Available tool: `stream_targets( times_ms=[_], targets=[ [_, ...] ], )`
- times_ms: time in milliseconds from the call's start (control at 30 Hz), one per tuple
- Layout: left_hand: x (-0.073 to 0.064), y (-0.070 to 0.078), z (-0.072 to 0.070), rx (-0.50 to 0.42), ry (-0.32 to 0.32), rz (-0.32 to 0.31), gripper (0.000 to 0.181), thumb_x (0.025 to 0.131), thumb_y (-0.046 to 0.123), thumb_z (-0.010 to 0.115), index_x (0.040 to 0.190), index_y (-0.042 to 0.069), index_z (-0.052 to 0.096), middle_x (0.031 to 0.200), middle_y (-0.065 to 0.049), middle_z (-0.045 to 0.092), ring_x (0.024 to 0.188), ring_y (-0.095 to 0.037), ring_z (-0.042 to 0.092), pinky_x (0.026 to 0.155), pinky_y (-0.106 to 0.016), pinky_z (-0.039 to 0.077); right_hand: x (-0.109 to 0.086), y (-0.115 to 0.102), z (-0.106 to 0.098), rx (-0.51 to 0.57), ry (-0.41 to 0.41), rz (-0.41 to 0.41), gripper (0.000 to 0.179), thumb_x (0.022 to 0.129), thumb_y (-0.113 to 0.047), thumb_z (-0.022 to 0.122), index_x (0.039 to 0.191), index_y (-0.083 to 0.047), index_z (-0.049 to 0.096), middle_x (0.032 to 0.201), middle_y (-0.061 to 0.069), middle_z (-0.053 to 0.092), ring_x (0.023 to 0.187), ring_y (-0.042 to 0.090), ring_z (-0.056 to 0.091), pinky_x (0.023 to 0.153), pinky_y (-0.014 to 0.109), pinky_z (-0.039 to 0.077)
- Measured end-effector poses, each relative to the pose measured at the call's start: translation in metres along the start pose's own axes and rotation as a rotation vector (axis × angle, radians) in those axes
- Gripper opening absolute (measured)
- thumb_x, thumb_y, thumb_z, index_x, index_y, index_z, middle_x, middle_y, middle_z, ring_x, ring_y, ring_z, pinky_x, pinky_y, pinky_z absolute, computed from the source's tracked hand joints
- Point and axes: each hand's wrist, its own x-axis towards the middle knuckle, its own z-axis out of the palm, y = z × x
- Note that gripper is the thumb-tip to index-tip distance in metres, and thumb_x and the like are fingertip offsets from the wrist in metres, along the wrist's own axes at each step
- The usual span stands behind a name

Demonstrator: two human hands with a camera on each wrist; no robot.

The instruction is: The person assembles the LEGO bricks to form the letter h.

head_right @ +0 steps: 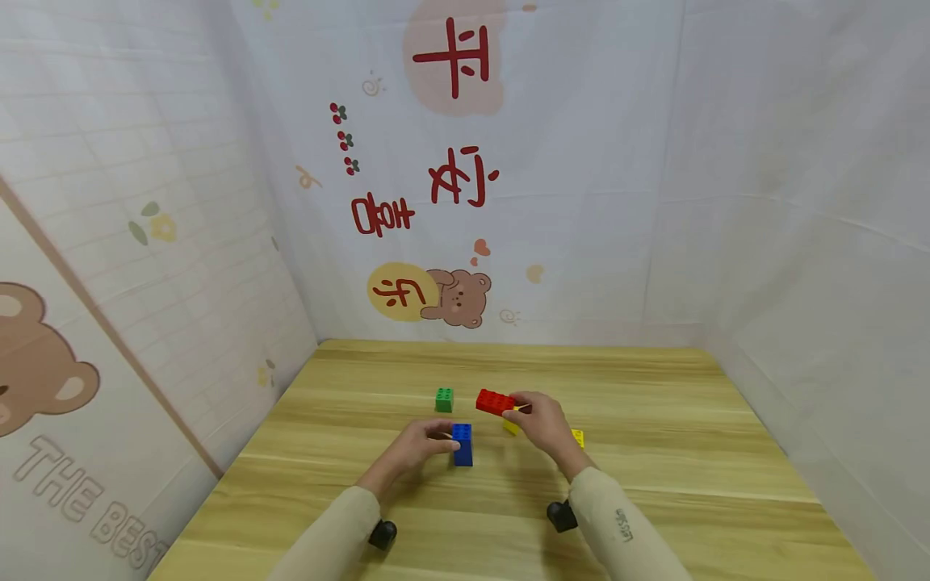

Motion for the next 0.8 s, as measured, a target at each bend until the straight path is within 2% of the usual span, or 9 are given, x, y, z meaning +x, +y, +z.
stream_targets(
  times_ms=[167,367,533,800],
  targets=[
    [0.004,0.001,0.005,-0.019,-0.015,-0.014,0.035,0.088,0.032,0.077,0.119,0.018,0.071,0.111,0.003,0.068,0.107,-0.021,0.060,0.099,-0.049,0.045,-0.001,0.003,-0.006,0.001,0.006,-0.010,0.038,0.093,-0.016,0.072,0.126,0.001,0.065,0.112,0.013,0.068,0.096,0.028,0.065,0.077,0.039,0.056],
    [0.007,0.005,0.012,0.012,-0.026,0.003,0.039,0.089,0.032,0.076,0.122,0.015,0.070,0.113,0.003,0.067,0.106,-0.019,0.061,0.097,-0.047,0.047,-0.001,0.007,-0.015,-0.021,0.015,-0.011,0.039,0.094,-0.017,0.070,0.128,0.001,0.064,0.115,0.014,0.067,0.098,0.028,0.065,0.079,0.040,0.056],
    [0.008,0.009,0.017,-0.005,-0.027,-0.019,0.038,0.089,0.032,0.076,0.123,0.015,0.070,0.112,0.003,0.067,0.104,-0.017,0.060,0.097,-0.046,0.047,-0.002,0.008,-0.023,-0.038,0.004,-0.008,0.041,0.095,-0.019,0.070,0.130,0.000,0.063,0.118,0.016,0.067,0.100,0.030,0.064,0.081,0.040,0.056],
    [0.013,0.015,0.027,0.004,-0.030,-0.021,0.038,0.088,0.033,0.077,0.122,0.017,0.070,0.110,0.004,0.068,0.104,-0.018,0.060,0.095,-0.046,0.048,-0.003,0.011,-0.040,-0.065,0.009,-0.031,0.040,0.096,-0.020,0.068,0.129,0.001,0.063,0.116,0.017,0.067,0.101,0.032,0.064,0.083,0.044,0.055]
  ],
)
